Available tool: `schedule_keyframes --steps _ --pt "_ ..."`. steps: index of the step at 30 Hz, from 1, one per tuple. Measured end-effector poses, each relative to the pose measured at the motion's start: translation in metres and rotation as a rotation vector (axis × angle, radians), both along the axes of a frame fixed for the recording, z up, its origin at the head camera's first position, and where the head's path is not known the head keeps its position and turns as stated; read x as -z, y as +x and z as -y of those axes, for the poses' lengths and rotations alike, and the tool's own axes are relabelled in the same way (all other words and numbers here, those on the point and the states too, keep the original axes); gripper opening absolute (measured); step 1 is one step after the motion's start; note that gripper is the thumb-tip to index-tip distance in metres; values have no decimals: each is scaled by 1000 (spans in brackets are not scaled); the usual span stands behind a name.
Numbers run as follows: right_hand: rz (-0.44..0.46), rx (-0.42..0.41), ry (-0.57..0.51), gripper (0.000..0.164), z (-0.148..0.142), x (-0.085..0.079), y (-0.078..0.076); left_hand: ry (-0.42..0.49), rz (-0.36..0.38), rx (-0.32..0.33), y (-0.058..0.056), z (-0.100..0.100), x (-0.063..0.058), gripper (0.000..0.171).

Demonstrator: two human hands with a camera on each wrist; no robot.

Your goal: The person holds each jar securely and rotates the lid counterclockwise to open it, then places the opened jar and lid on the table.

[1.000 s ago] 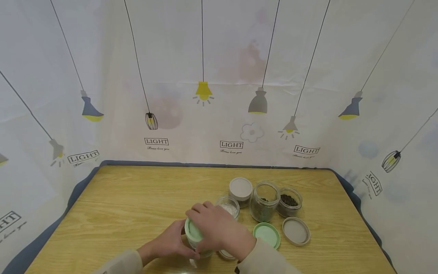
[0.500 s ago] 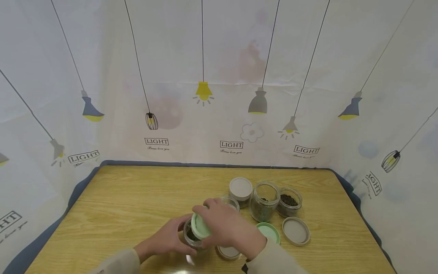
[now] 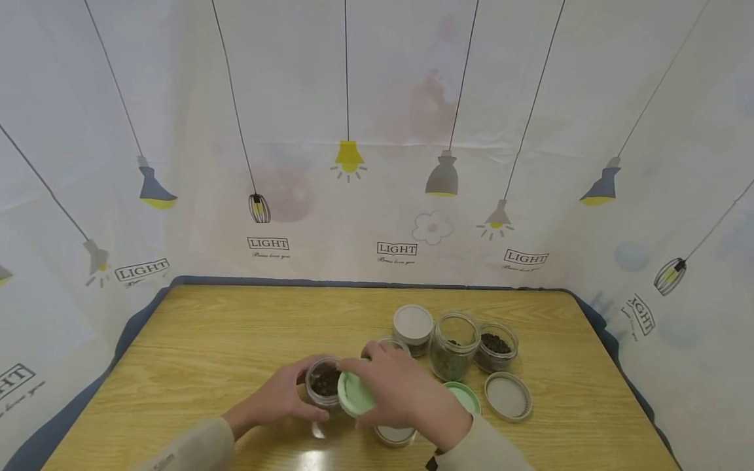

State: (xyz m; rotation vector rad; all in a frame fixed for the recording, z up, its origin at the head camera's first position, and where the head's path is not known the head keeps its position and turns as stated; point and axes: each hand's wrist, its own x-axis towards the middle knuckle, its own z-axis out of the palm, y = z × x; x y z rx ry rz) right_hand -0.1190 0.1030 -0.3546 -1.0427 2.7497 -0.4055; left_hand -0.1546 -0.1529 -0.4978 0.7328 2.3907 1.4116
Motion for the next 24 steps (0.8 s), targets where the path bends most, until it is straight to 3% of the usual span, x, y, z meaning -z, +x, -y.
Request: schedule_keyframes --steps 9,20,24 --pt "-78 -45 46 74 -5 6 -1 -22 -43 -32 -16 4 3 83" --pt "-75 -83 89 78 2 33 5 -34 -43 -108 -31 4 2 87" --pt "-34 -96 87 77 6 42 8 -54 -42 -114 -34 3 1 88"
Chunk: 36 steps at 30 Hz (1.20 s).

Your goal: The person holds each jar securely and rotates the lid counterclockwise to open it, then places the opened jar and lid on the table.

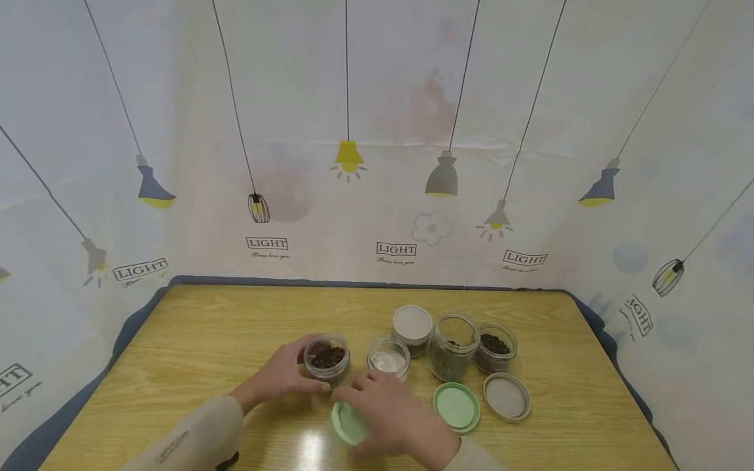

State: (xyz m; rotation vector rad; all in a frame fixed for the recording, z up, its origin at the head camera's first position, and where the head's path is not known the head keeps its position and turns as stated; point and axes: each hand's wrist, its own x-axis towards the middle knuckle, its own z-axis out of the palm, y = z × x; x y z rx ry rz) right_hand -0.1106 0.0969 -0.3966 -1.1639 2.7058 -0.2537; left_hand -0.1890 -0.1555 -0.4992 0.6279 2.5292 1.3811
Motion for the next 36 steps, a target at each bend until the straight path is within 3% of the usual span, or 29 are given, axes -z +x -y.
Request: schedule_keyframes --steps 7,21,25,31,36 --pt "110 28 -88 73 7 19 3 -10 -5 11 -4 -3 0 90" --pt "266 59 -212 92 14 46 3 31 -35 -3 -9 -10 0 88" --pt "216 80 -217 97 18 53 3 24 -36 -1 -9 -12 0 87" --pt "-22 108 -79 100 26 67 6 15 -35 -4 -10 -14 1 85" --pt "-41 170 -58 100 29 75 8 6 -29 -4 -10 -15 -1 83"
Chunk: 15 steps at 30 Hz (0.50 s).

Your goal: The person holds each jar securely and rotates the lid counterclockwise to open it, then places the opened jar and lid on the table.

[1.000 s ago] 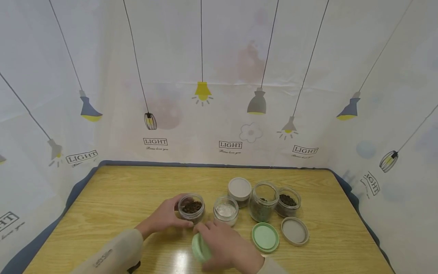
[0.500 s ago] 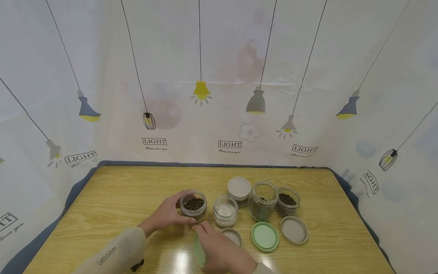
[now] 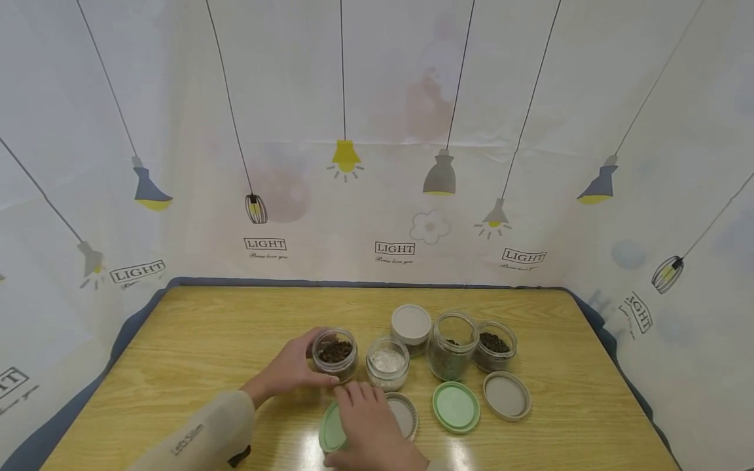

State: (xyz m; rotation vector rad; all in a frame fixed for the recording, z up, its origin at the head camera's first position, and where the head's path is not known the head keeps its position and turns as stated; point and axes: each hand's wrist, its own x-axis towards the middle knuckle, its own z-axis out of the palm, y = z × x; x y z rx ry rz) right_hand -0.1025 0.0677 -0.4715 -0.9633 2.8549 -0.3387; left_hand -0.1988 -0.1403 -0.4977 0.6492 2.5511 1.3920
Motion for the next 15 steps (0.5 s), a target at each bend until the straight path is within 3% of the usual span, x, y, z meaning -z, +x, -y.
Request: schedule_keyframes --steps 9,15 --pt "-58 58 58 86 9 7 5 3 10 9 0 -1 -1 83" --pt "-59 91 134 87 13 8 4 11 -6 23 2 -2 2 84"
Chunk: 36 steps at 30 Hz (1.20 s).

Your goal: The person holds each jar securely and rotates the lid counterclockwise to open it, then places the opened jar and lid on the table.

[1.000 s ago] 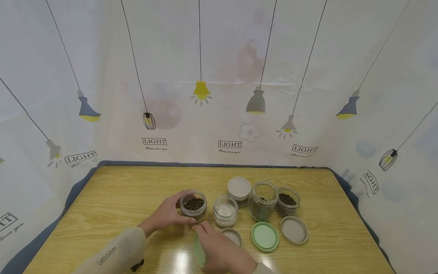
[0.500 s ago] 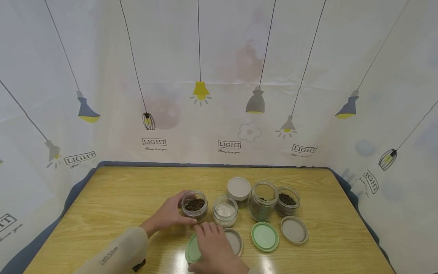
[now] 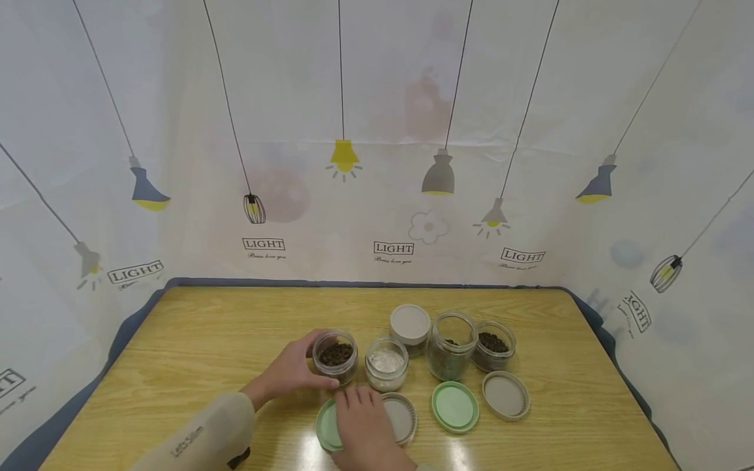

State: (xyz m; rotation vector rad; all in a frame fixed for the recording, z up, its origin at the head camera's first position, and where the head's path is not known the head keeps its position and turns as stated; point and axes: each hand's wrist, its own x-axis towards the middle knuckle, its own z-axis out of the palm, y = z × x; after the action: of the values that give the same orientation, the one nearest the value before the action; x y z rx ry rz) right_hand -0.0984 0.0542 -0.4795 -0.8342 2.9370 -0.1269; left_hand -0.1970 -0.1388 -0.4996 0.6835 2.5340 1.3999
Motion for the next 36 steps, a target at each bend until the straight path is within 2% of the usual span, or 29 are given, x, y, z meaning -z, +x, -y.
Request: schedule_keyframes --steps 5,12,19,22,36 --pt "-5 15 24 91 -1 2 0 -31 -17 -4 1 0 1 83" --pt "49 24 3 98 -4 2 2 -39 -15 3 2 -1 4 83" --pt "98 11 -23 96 -12 -13 8 -50 -24 29 2 -1 9 87" --pt "108 6 -45 94 -17 -19 10 -46 -6 44 3 -1 9 87" --pt "19 -21 -33 89 -31 -25 14 -63 16 77 1 -3 18 88"
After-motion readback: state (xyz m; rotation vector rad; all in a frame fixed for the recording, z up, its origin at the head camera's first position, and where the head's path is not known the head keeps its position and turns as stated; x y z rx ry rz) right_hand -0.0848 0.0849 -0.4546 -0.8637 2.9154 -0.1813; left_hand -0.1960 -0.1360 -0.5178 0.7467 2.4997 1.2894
